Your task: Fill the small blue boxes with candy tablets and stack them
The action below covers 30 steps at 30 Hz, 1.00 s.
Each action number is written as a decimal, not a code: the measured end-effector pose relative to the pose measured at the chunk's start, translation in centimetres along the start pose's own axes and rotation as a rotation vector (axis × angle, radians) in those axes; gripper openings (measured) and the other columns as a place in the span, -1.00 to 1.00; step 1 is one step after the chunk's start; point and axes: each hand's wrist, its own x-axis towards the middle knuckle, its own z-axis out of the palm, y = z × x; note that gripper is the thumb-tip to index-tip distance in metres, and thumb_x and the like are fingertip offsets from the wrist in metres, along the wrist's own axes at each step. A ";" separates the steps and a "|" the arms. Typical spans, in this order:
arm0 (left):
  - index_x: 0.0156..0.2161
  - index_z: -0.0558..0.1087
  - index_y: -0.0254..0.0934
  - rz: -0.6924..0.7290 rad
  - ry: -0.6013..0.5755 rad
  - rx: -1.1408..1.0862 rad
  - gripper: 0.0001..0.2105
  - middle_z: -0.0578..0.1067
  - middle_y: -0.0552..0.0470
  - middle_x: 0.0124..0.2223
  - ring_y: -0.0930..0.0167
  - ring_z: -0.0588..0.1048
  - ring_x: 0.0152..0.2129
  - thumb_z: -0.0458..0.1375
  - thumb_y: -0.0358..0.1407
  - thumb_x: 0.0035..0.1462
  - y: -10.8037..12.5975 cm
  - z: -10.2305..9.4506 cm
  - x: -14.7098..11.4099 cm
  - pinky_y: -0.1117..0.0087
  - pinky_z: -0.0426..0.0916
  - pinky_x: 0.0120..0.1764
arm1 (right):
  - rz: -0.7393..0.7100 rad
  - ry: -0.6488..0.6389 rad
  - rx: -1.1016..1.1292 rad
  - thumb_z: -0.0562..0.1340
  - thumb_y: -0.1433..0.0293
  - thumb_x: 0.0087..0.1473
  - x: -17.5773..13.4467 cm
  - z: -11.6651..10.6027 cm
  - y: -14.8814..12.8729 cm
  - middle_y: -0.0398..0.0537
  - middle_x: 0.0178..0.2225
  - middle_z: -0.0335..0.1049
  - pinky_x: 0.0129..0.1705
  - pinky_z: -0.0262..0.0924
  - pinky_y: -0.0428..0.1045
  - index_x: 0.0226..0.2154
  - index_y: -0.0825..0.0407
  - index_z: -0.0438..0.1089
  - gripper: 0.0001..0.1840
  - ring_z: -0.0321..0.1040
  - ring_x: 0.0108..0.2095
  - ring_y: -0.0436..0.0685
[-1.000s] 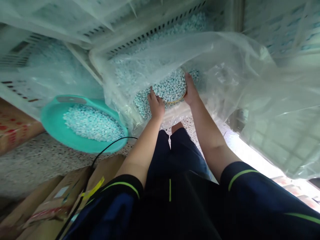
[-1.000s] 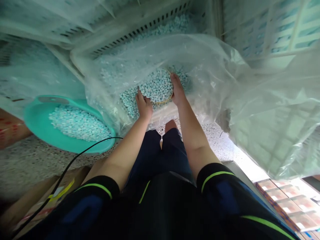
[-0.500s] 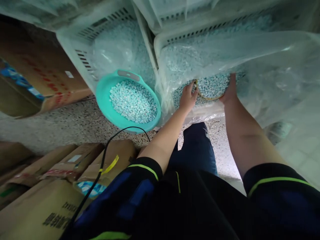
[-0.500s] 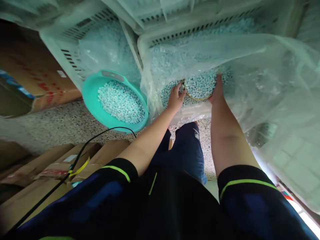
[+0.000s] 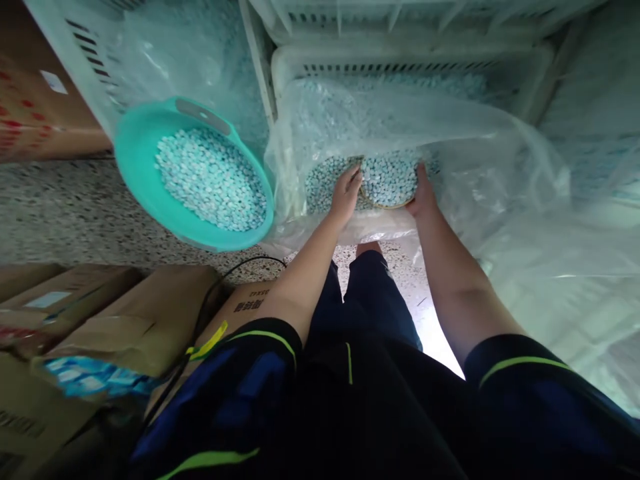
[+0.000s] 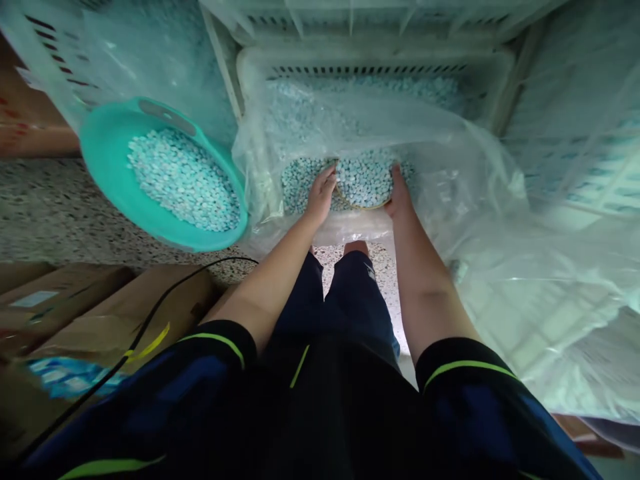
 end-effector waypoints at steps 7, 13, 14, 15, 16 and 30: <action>-0.09 0.67 -0.15 -0.125 0.157 -0.228 -0.51 0.61 -0.10 -0.03 0.19 0.60 0.01 0.36 0.22 0.13 2.2 3.0 -1.5 0.11 0.46 0.17 | 0.029 0.032 0.067 0.09 -0.05 0.33 -3.6 -1.3 -2.7 -0.12 0.10 0.62 0.39 0.29 0.23 -0.01 -0.12 0.52 -0.52 0.41 0.30 0.08; -0.14 0.70 -0.11 -0.086 0.393 -0.376 -0.55 0.62 -0.05 -0.03 0.23 0.58 0.03 0.41 0.19 0.07 5.9 4.6 -5.0 0.11 0.42 0.22 | 0.004 -0.018 0.096 0.05 -0.04 0.35 -8.2 0.2 -3.4 -0.12 0.08 0.62 0.36 0.31 0.27 0.03 -0.14 0.55 -0.48 0.41 0.30 0.12; -0.14 0.70 -0.11 -0.072 0.423 -0.376 -0.55 0.62 -0.05 -0.05 0.23 0.58 0.02 0.41 0.20 0.07 6.6 4.7 -5.7 0.11 0.42 0.22 | 0.001 -0.020 0.094 0.04 -0.05 0.35 -9.0 0.4 -3.4 -0.12 0.06 0.63 0.36 0.31 0.29 0.03 -0.15 0.55 -0.48 0.42 0.30 0.13; -0.14 0.70 -0.10 -0.061 0.440 -0.370 -0.55 0.62 -0.05 -0.06 0.23 0.57 0.01 0.40 0.21 0.09 7.4 4.6 -6.4 0.10 0.42 0.21 | 0.001 -0.028 0.088 0.04 -0.06 0.35 -9.9 0.6 -3.3 -0.13 0.06 0.63 0.36 0.31 0.30 0.05 -0.17 0.54 -0.47 0.42 0.29 0.13; -0.13 0.70 -0.09 -0.051 0.449 -0.359 -0.55 0.61 -0.05 -0.05 0.23 0.57 0.01 0.39 0.21 0.10 8.1 4.6 -7.2 0.10 0.42 0.21 | 0.003 -0.039 0.078 0.03 -0.09 0.35 -10.9 0.7 -3.3 -0.13 0.07 0.62 0.35 0.31 0.31 0.06 -0.18 0.54 -0.45 0.42 0.29 0.14; -0.02 0.65 -0.13 -0.052 0.874 -0.257 -0.58 0.61 -0.06 0.03 0.24 0.56 0.09 0.19 0.13 0.34 14.6 -8.4 -14.9 0.18 0.44 0.24 | -0.266 -0.219 -0.303 0.19 -0.26 0.13 -21.9 14.8 1.6 -0.04 0.09 0.60 0.27 0.42 0.27 0.07 -0.16 0.49 -0.31 0.46 0.25 0.24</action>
